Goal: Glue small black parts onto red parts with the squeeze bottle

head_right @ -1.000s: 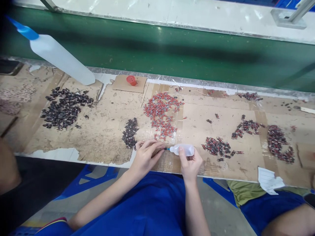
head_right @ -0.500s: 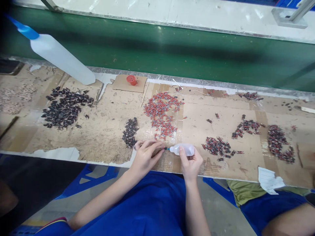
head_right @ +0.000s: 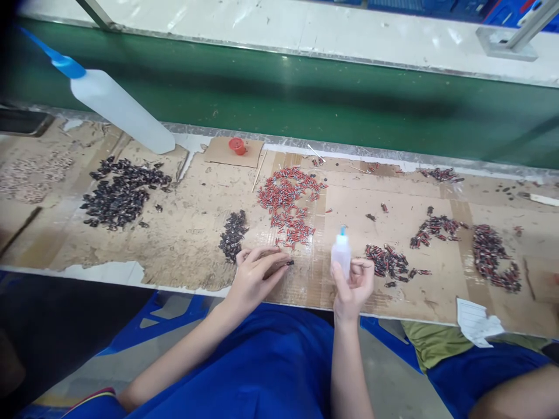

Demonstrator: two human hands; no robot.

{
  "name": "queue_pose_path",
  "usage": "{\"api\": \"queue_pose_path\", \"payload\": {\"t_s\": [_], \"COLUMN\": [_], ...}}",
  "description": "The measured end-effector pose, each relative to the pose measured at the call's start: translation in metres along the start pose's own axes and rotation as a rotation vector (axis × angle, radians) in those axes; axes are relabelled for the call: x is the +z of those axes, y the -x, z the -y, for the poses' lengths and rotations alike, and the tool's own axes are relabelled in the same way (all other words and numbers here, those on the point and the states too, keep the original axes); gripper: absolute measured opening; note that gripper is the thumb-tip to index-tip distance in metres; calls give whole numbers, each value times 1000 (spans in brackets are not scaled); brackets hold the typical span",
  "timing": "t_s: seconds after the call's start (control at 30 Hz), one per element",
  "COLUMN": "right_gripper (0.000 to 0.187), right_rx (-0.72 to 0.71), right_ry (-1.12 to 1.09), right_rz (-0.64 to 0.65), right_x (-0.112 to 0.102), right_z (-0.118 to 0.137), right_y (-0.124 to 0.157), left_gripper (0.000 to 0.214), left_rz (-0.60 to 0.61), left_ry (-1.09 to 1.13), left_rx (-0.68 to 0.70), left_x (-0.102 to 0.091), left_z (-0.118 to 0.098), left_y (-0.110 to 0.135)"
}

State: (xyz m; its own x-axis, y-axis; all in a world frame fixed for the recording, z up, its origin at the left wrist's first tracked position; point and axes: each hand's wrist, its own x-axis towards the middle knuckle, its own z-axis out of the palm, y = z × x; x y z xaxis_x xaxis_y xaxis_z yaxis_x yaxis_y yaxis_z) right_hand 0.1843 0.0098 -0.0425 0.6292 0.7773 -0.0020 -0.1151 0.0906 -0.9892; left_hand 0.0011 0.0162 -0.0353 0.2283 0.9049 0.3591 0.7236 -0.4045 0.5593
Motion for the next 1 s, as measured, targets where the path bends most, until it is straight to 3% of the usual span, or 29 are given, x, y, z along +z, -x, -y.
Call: {"api": "queue_pose_path", "payload": {"t_s": [0.2,0.3,0.43,0.57,0.67,0.87,1.0], "right_gripper": [52,56,66,50,38,15,16], "right_rx": [-87,-123,-294,-503,-582,-502,-208], "right_ry": [183,278,331,347,380,470,360], "right_rz": [107,115,45,-77,6,261,298], "right_x": [10,11,5,-3,-3,11,24], "right_z": [0,-4,1,9,9,6,9], "right_y": [-8,-10,-2,19,36,54,57], "left_gripper": [6,7,12,13,13,12,11], "left_rz": [-23,10,58,176,229,215,112], "left_ry": [-95,-121,-125,-170,-197,-176,-50], "left_rx": [-69,-105,-81,-88,-94,-82,-69], "left_x": [-19,-17,-10,-8,-8,-13,-16], "left_z": [15,18,22,26,27,26,15], "left_y": [-7,-10,-12,-14,-16,-16,-13]}}
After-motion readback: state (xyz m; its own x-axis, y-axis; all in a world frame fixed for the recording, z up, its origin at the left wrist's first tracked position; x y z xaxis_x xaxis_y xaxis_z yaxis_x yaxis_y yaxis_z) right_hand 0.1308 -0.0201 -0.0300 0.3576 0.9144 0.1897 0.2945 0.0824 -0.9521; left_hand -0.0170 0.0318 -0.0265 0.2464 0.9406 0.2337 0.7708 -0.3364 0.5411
